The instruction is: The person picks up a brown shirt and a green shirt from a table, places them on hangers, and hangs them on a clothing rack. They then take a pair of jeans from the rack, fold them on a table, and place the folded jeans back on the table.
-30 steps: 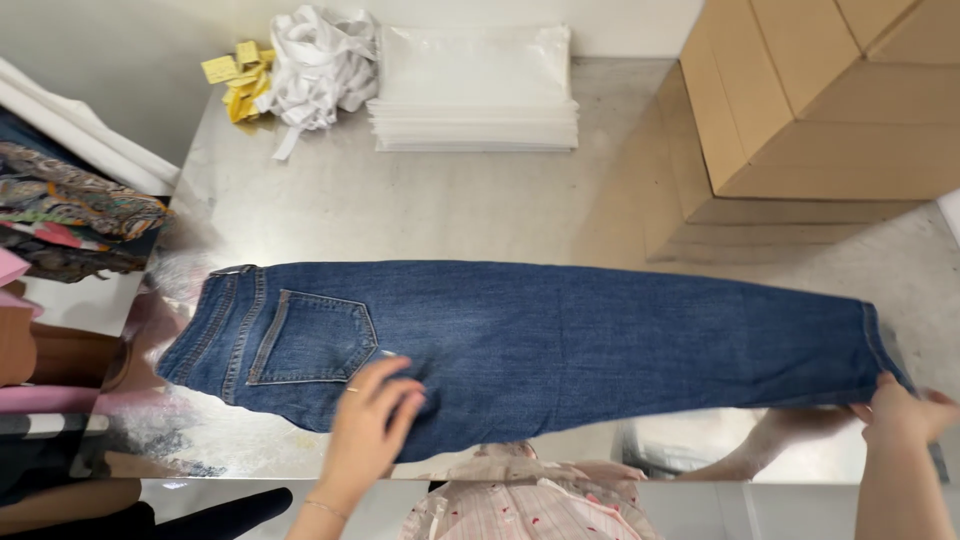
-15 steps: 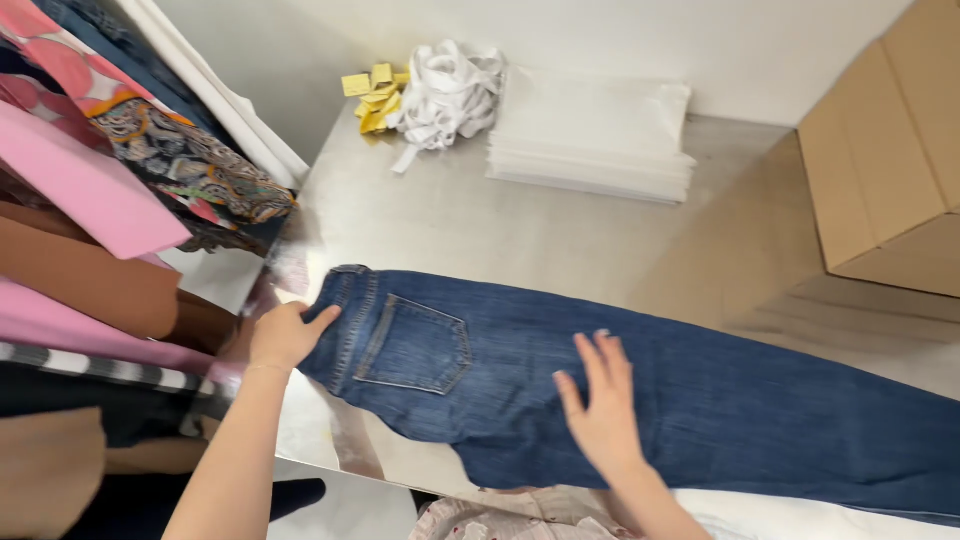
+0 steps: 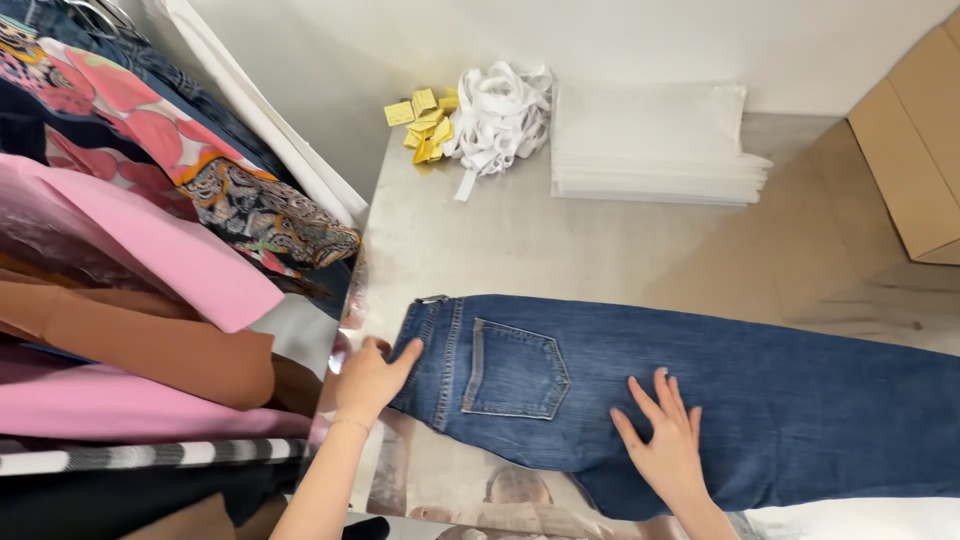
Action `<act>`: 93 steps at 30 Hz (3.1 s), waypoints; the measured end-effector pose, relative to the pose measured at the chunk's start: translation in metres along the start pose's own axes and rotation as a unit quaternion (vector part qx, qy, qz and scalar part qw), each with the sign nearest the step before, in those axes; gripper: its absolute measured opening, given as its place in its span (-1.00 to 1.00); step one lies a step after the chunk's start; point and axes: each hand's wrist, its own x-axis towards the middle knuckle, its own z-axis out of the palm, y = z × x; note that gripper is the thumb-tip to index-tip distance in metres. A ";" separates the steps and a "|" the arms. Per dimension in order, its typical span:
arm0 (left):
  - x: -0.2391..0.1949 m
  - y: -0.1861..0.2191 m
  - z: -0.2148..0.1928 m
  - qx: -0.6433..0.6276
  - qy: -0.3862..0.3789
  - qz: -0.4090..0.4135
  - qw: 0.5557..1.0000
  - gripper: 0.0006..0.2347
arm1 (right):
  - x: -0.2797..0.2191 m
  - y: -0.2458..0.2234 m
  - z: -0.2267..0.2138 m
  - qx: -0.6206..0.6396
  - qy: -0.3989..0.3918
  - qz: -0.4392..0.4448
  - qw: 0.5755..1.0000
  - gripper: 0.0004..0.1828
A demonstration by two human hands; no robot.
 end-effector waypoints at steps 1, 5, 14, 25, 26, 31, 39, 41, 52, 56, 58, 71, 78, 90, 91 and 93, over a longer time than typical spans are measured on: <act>-0.004 0.002 -0.010 -0.009 -0.077 -0.019 0.997 -0.38 | 0.003 -0.027 -0.005 0.134 0.016 0.008 0.991 -0.34; 0.009 -0.004 -0.017 -0.019 -0.202 -0.001 0.979 -0.50 | 0.009 -0.183 -0.040 0.369 -0.152 0.004 0.917 -0.22; -0.004 -0.003 -0.004 -0.004 -0.121 -0.002 0.993 -0.37 | 0.005 -0.250 0.035 0.367 -0.284 0.029 0.885 -0.16; -0.031 -0.014 0.038 -0.502 -0.129 -0.156 0.841 -0.58 | 0.029 -0.250 0.004 0.555 -0.307 0.270 0.724 -0.11; -0.031 -0.015 0.054 -0.434 -0.086 -0.122 0.888 -0.50 | 0.030 -0.245 0.010 0.601 -0.315 0.270 0.683 -0.05; -0.081 0.024 0.050 -0.229 -0.012 0.177 0.957 -0.57 | 0.029 -0.283 -0.047 0.634 -0.259 0.286 0.670 -0.31; -0.085 0.008 0.038 -0.096 0.001 0.501 0.860 -0.53 | 0.042 -0.268 -0.040 0.487 -0.211 0.361 0.767 -0.45; -0.088 0.004 0.011 -0.172 -0.088 0.523 0.830 -0.58 | 0.042 -0.252 -0.011 0.517 -0.144 0.334 0.775 -0.76; 0.006 0.027 -0.030 -0.201 -0.180 0.104 0.957 -0.39 | 0.002 -0.201 0.064 0.571 -0.202 0.102 0.789 -0.27; 0.040 0.037 -0.031 0.047 -0.272 0.197 0.941 -0.34 | -0.012 -0.209 0.039 0.395 -0.169 -0.111 0.896 -0.08; 0.061 0.031 -0.023 0.062 -0.252 0.293 0.920 -0.56 | -0.021 -0.217 0.027 0.393 -0.182 -0.081 0.898 -0.10; 0.117 0.039 -0.013 -0.009 -0.240 0.380 0.893 -0.66 | -0.047 -0.297 0.092 -0.203 0.149 -0.004 0.968 0.45; 0.116 0.030 -0.018 0.104 -0.210 0.478 0.847 -0.57 | -0.020 -0.318 0.101 -0.057 0.266 -0.048 0.961 -0.70; 0.100 0.001 0.004 0.164 -0.047 0.917 0.360 -0.47 | -0.092 -0.292 0.056 0.139 0.213 -0.009 0.967 -0.49; 0.098 0.004 0.007 0.135 -0.052 0.925 0.351 -0.55 | -0.099 -0.290 0.049 0.171 0.196 0.013 0.966 -0.43; 0.097 0.011 0.012 0.104 -0.056 0.934 0.338 -0.63 | -0.111 -0.289 0.045 0.201 0.181 0.038 0.962 -0.36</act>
